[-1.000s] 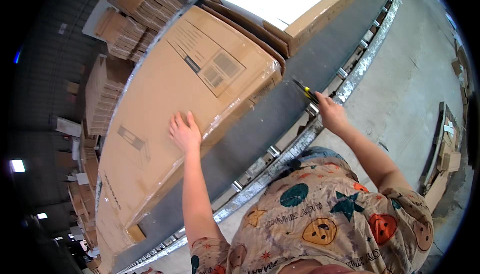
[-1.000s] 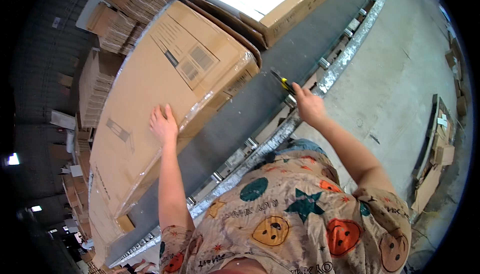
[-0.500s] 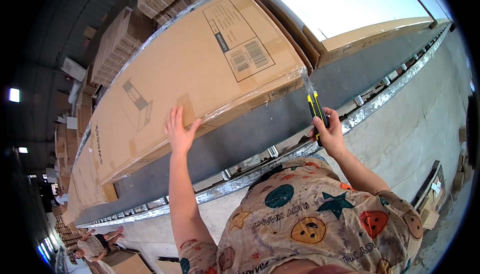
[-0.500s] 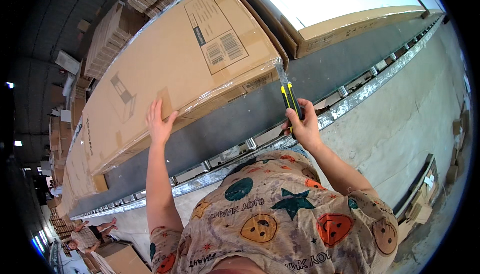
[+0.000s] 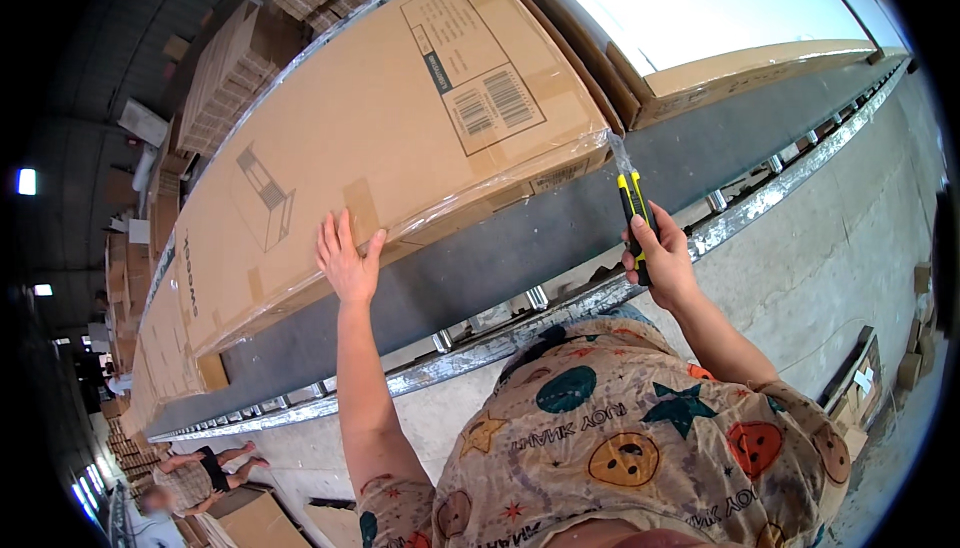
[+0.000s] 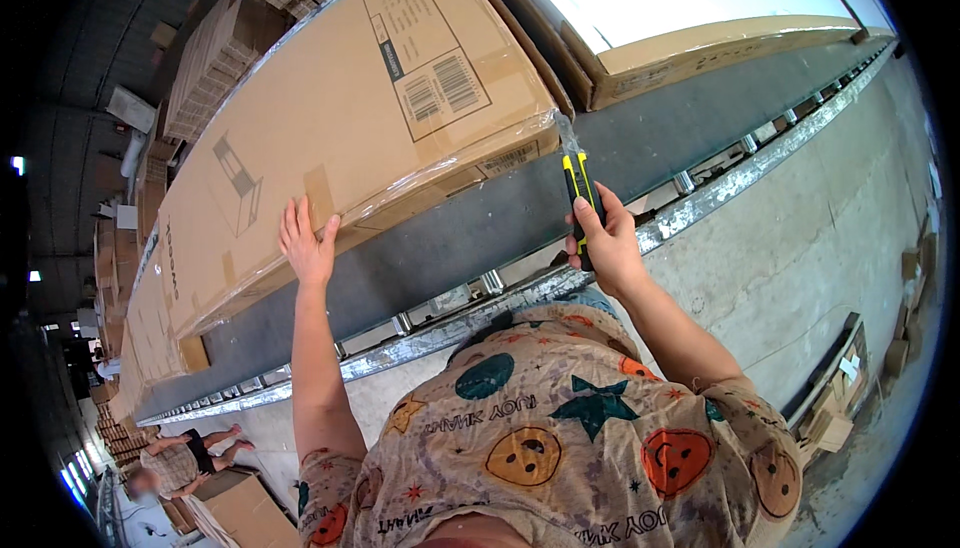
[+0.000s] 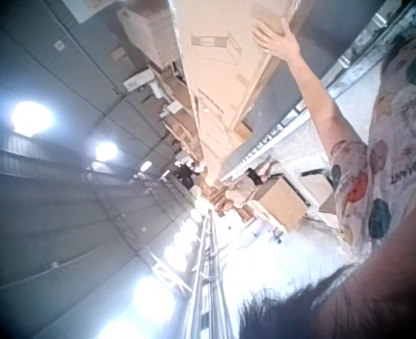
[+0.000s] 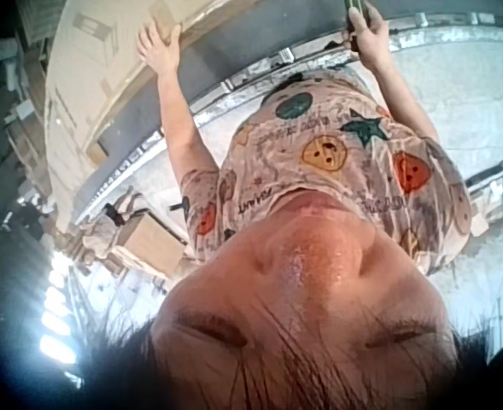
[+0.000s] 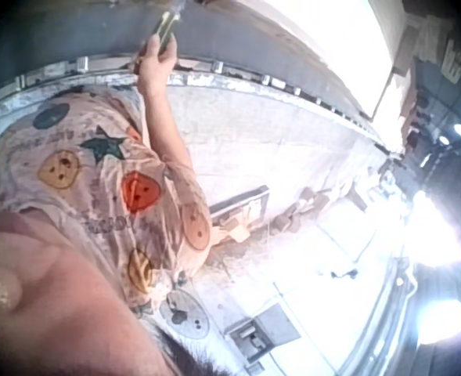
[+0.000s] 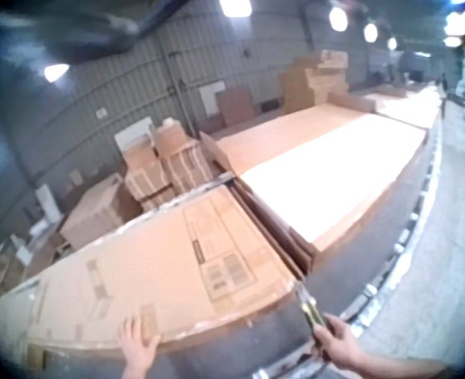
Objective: The person uses a utility knife to cut the tape sealing large cardboard boxes on a conveyor belt. They slice along the seams of the boxes to open them and then move to the next box in the line.
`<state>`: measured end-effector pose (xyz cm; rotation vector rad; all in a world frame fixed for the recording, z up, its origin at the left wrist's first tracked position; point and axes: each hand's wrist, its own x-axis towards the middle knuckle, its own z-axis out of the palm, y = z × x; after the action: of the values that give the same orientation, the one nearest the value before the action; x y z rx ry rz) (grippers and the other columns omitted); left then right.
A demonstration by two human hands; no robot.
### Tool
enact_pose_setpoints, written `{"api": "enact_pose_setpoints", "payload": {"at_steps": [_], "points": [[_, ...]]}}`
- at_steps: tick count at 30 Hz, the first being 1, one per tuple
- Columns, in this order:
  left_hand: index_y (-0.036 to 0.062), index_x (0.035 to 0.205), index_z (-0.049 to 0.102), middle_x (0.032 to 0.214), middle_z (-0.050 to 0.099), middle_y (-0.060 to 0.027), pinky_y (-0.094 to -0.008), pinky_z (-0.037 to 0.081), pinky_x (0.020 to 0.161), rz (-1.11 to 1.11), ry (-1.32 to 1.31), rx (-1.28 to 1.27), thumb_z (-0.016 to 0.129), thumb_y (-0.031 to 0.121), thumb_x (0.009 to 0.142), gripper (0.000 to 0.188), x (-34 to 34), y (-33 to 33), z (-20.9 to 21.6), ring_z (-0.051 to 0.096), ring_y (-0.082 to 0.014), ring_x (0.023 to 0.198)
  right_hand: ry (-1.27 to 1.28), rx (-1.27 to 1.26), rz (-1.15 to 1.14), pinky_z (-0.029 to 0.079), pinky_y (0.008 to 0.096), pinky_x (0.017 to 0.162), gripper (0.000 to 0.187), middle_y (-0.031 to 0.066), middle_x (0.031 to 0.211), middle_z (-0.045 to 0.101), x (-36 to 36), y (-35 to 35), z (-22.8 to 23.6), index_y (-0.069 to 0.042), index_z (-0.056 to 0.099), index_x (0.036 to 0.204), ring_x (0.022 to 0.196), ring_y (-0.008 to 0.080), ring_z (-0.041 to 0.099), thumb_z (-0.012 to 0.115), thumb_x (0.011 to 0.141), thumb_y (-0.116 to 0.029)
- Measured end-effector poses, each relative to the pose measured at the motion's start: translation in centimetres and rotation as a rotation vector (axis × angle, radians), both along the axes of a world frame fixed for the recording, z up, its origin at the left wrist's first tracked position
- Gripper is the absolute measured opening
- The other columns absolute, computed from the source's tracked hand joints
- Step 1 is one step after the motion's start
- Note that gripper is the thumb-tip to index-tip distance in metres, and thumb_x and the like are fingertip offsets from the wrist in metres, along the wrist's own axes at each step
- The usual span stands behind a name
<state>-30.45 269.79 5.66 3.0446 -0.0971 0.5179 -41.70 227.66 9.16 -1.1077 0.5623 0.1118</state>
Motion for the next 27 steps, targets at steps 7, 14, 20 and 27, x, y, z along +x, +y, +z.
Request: {"api": "enact_pose_setpoints", "payload": {"at_steps": [7, 14, 20, 27], "points": [[0.0157, 0.137, 0.041, 0.142, 0.034, -0.0131, -0.0503, 0.018, 0.108, 0.004, -0.012, -0.026, 0.053, 0.057, 0.084, 0.068, -0.2, -0.1, -0.3, 0.027, -0.0339, 0.133, 0.006, 0.117, -0.004, 0.041, 0.0248, 0.041, 0.036, 0.0052, 0.082, 0.052, 0.2, 0.1, 1.1, -0.004, 0.041, 0.125, 0.054, 0.0120, 0.051, 0.052, 0.094, -0.020], [0.0147, 0.136, 0.042, 0.142, 0.035, -0.0135, -0.0504, 0.018, 0.108, 0.002, -0.030, -0.004, 0.051, 0.056, 0.085, 0.066, -0.4, 0.1, -0.5, 0.028, -0.0340, 0.132, -0.041, 0.069, 0.022, 0.041, 0.0242, 0.039, 0.024, 0.0037, 0.077, 0.052, 1.0, 2.4, 0.5, -0.006, 0.045, 0.110, 0.052, 0.0113, 0.051, 0.053, 0.095, -0.023], [0.0072, 0.132, 0.048, 0.144, 0.036, -0.0117, -0.0417, 0.017, 0.112, -0.014, 0.172, -0.657, 0.027, 0.048, 0.097, 0.057, 0.2, 3.3, 0.8, 0.025, -0.0261, 0.137, -0.128, -0.048, 0.293, 0.045, 0.0249, 0.039, 0.053, 0.0060, 0.078, 0.056, 0.5, 5.7, 0.4, -0.007, 0.029, 0.138, 0.048, 0.0116, 0.054, 0.053, 0.094, -0.021], [0.0010, 0.125, 0.053, 0.141, 0.040, -0.0126, -0.0386, 0.018, 0.112, 0.018, 0.145, -0.779, 0.027, 0.039, 0.100, 0.053, -0.4, 2.1, 1.1, 0.027, -0.0262, 0.136, -0.093, -0.405, 0.133, 0.044, 0.0250, 0.040, 0.047, 0.0064, 0.080, 0.055, -0.2, -1.7, -0.6, -0.005, 0.033, 0.135, 0.050, 0.0121, 0.054, 0.053, 0.093, -0.015]]}}
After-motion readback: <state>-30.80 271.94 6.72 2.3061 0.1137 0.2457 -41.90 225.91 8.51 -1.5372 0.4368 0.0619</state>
